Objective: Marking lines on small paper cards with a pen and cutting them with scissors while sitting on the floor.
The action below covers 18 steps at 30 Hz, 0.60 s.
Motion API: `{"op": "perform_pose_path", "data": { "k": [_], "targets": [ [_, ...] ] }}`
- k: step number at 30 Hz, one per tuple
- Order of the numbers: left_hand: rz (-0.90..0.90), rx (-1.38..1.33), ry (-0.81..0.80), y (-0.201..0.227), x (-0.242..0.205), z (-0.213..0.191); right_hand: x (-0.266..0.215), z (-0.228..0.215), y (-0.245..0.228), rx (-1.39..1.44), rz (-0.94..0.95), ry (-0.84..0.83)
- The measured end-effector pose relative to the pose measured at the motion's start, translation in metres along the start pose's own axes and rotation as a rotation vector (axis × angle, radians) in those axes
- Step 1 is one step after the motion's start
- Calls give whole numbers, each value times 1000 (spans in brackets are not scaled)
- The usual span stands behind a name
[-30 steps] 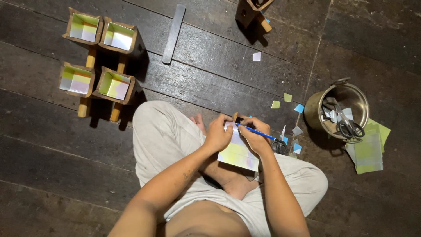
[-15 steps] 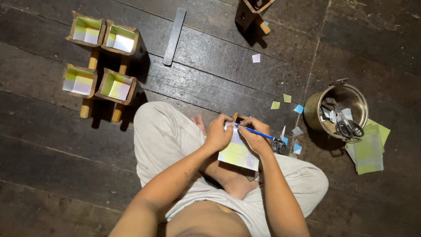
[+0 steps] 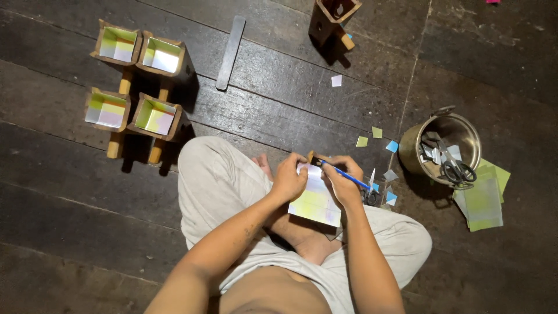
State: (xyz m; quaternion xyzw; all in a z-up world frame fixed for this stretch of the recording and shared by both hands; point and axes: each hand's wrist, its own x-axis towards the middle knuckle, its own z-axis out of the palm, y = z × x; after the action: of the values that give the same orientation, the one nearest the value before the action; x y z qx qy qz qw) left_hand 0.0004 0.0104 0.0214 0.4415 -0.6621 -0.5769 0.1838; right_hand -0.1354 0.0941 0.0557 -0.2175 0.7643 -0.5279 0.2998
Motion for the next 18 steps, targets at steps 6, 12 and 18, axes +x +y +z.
{"op": "perform_pose_path", "data": {
  "k": [6, 12, 18],
  "targets": [
    [12, -13, -4, -9, 3, 1, -2, -49, 14, -135, 65, 62],
    [-21, -12, -26, -1, 1, -2, 3, -53, 27, -184, 106, 43],
    [-25, -9, -24, -2, 2, -1, 6, -53, 28, -137, 99, 36]
  ]
}}
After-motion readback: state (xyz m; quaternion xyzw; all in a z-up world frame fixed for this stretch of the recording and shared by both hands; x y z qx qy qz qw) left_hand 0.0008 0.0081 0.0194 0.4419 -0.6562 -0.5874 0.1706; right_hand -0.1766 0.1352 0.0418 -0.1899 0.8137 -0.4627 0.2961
